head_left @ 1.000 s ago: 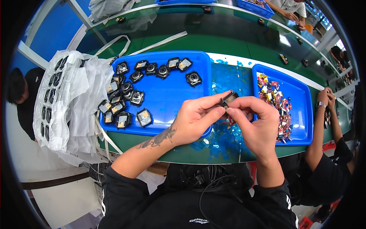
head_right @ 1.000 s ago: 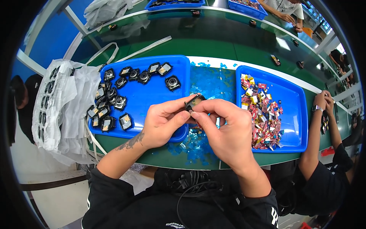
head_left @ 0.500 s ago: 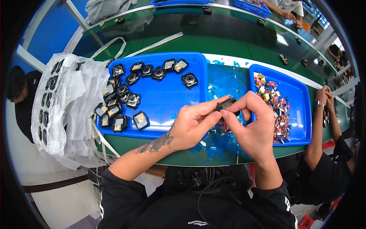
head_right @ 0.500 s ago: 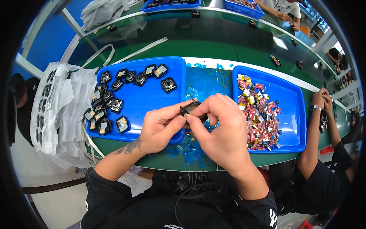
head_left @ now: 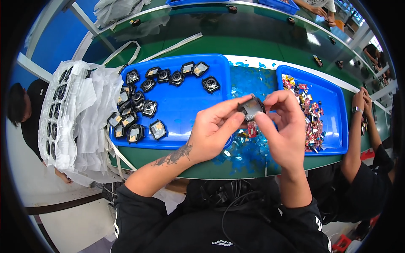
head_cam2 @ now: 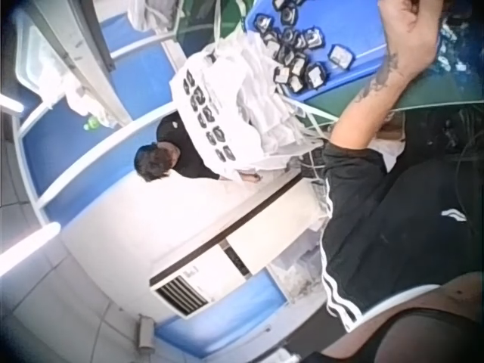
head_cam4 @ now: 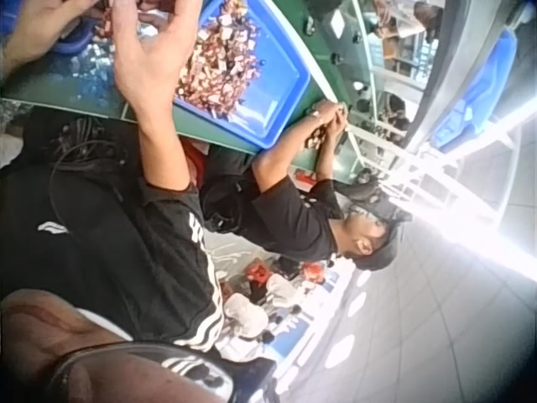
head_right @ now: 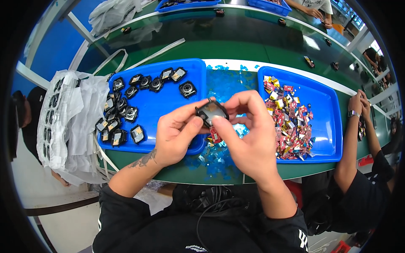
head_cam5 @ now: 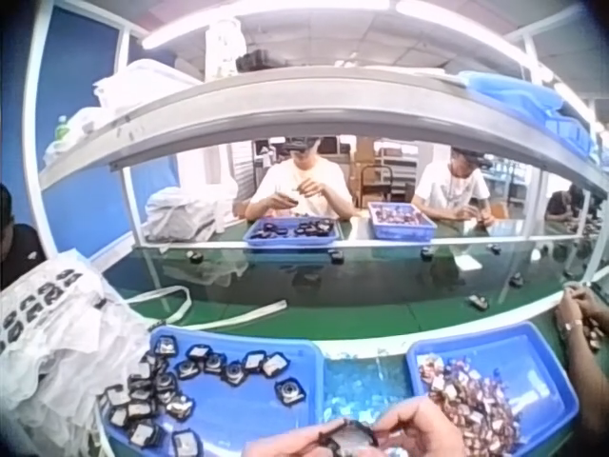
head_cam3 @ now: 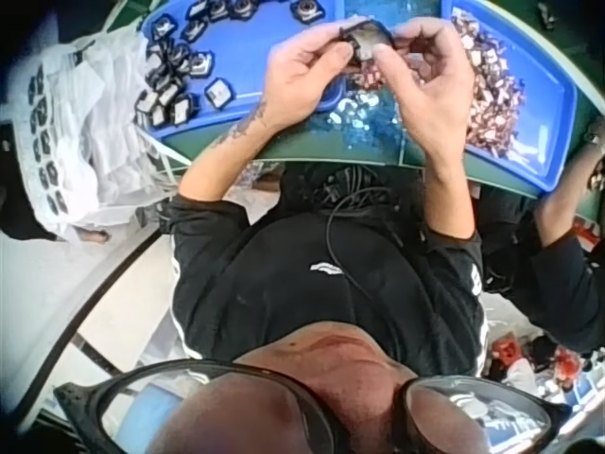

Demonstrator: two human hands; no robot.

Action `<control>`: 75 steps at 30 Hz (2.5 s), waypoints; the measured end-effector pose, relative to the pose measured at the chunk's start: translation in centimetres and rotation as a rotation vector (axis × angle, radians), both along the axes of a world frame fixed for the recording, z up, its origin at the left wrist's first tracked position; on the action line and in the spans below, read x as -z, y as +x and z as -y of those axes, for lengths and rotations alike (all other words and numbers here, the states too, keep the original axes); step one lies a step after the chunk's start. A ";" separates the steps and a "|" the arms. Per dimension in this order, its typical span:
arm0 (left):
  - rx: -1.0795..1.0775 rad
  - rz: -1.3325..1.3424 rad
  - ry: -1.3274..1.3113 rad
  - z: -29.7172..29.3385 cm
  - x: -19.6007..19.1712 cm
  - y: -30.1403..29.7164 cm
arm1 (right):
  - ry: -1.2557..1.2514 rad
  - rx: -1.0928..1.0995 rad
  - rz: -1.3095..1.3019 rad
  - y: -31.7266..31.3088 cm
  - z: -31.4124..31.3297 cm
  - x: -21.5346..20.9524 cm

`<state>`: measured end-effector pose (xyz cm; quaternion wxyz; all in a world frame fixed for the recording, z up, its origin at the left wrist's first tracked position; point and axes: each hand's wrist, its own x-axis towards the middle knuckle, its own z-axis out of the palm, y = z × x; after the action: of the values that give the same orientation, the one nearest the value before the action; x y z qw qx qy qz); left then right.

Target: Assembling small electronic components at a factory workbench.

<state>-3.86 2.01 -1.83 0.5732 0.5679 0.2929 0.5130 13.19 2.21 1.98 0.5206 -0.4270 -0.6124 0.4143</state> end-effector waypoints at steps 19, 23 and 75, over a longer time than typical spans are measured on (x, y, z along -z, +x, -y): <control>-0.143 -0.520 0.399 -0.5 -1.9 -0.9 | -0.153 -0.123 0.029 2.4 1.2 1.0; -0.076 -0.149 -0.038 0.0 -0.4 0.2 | -0.032 -0.131 0.047 2.2 1.9 1.7; -0.448 -1.396 0.415 -3.6 1.1 -3.3 | -0.080 0.337 0.870 6.4 -25.6 4.7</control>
<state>-7.14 5.56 -2.95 0.0186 0.7836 0.5932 0.1836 19.55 27.76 -2.72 0.2586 -0.6742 -0.6795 0.1297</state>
